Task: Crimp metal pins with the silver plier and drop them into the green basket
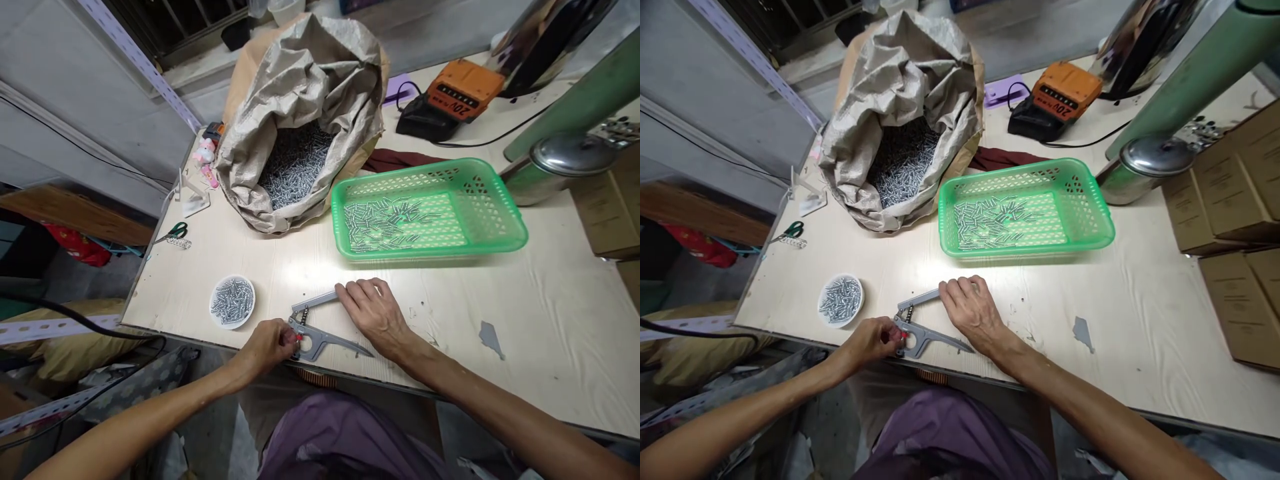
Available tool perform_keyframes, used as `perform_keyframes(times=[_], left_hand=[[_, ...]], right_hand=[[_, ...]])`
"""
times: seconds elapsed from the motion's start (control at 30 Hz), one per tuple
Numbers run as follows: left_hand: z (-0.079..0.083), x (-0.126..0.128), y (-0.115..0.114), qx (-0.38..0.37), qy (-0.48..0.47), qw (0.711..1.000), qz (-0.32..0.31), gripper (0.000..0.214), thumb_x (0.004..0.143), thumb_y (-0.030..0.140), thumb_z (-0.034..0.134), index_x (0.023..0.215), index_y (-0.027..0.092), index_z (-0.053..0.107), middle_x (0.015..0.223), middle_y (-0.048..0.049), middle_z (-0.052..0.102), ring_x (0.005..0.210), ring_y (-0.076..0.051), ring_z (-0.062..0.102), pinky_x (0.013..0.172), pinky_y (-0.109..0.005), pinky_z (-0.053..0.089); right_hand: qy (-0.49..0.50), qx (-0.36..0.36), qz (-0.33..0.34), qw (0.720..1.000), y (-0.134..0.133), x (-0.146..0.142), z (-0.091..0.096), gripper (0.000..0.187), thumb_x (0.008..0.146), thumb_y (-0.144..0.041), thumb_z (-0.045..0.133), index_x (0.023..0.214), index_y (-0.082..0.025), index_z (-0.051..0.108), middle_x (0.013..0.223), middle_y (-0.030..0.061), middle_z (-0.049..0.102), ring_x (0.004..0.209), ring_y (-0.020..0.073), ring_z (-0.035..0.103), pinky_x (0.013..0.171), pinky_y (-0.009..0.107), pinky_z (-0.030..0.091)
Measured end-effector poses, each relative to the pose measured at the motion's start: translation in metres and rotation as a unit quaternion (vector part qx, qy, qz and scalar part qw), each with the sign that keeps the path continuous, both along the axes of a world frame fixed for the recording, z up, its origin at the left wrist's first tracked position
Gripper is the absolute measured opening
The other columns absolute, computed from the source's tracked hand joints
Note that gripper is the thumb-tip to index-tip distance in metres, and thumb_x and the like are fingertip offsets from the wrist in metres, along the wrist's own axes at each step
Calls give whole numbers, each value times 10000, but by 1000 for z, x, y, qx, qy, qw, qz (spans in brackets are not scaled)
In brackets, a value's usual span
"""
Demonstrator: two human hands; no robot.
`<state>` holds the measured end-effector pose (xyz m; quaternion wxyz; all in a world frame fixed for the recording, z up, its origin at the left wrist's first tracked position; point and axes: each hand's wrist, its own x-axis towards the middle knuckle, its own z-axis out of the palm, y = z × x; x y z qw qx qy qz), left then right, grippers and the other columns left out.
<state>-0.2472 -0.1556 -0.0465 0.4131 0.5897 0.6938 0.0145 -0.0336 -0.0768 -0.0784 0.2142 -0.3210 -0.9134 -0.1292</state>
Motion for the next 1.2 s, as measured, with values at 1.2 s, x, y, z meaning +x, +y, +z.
perform_keyframes(times=[1.2], left_hand=[[-1,-2,-7,-25,-34,999,33,195,670,302,546,607,132,617,511,28,558,487,-96,479,493,-198,326]], right_hand=[[3,-174,-125,977,-68,-1,12,739,719,-474,624,1273,-18,447,1058,171,567,1006,301,438,1019,546,211]])
